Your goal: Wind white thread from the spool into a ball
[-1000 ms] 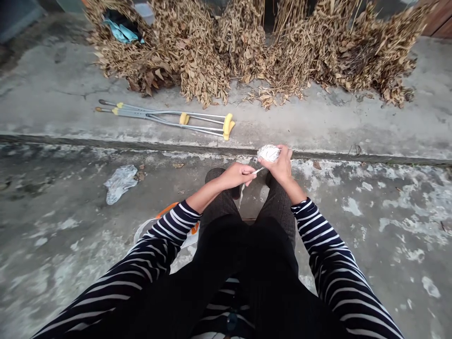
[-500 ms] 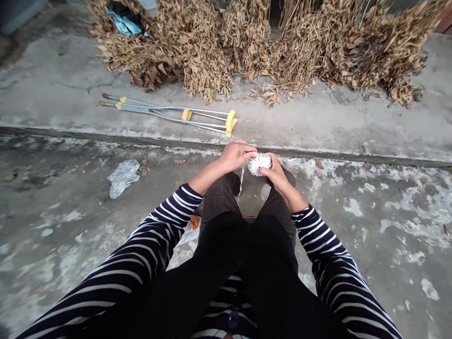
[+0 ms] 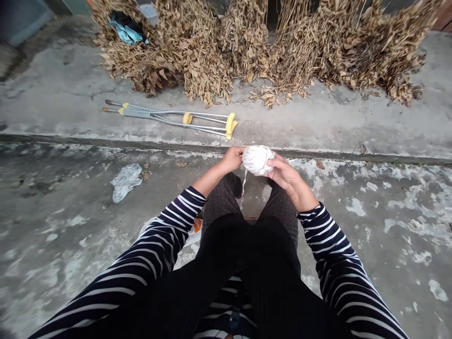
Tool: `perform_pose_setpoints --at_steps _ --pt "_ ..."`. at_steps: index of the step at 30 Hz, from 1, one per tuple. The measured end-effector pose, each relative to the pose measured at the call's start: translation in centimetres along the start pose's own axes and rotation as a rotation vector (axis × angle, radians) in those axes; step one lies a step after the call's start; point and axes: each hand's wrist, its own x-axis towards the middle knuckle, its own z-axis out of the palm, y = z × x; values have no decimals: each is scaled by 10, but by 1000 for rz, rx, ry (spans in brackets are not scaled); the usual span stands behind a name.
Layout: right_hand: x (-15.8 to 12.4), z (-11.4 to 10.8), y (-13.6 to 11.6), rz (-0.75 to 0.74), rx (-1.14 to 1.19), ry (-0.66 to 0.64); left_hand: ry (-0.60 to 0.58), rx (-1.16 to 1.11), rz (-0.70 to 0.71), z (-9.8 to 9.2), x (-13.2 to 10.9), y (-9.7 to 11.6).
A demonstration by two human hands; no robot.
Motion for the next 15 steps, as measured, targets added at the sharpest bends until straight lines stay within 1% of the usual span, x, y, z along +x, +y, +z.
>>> perform_pose_setpoints --at_steps 3,5,8,10,12,13,15 --pt "3 2 -14 -125 -80 118 -36 13 -44 11 -9 1" --pt "11 0 -20 -249 -213 264 -89 -11 -51 17 -14 6" --pt "27 -8 -24 -424 -579 540 -148 -57 -55 23 -17 17" --pt "37 -15 -22 -486 -859 679 -168 -66 -58 24 -16 22" --pt "43 -25 -18 -504 -1067 745 -213 -61 -64 22 -14 24" --pt "44 -30 -15 -493 -1135 747 -234 -58 -69 20 -13 24" --pt "46 -40 -8 -428 -1207 705 -250 -56 -89 15 -9 24"
